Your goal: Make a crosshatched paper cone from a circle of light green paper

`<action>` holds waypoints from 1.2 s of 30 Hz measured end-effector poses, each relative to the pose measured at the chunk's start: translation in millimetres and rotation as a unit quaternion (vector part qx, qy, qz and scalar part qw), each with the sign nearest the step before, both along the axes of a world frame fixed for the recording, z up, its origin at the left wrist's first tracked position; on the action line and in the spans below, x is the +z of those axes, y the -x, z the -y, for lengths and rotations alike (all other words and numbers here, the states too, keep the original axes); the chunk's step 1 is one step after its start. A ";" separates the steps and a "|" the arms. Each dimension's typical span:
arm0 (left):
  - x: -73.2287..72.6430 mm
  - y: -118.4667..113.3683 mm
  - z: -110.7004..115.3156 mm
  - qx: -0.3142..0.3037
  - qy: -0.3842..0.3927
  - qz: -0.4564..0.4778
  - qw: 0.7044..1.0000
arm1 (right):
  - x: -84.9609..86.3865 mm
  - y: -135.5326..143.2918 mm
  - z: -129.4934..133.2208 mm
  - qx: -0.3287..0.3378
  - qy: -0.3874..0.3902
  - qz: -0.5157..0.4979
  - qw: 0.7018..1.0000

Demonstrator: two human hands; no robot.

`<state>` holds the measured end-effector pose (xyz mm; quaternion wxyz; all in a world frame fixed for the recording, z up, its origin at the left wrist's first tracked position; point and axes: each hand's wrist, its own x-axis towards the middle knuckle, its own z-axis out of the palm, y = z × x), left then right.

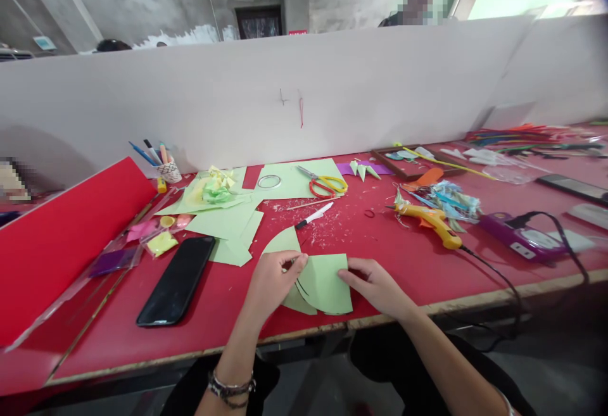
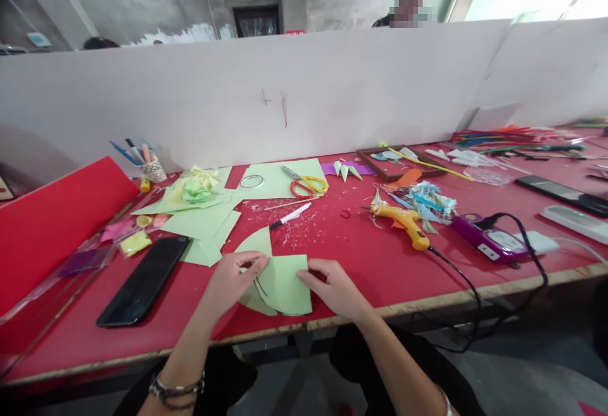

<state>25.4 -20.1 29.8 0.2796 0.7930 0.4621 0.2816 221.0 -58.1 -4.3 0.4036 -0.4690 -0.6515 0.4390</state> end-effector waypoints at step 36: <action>-11.2 -14.8 4.2 -0.140 -0.034 -0.157 0.977 | -4.8 1.1 -0.1 -0.071 -0.013 0.067 0.995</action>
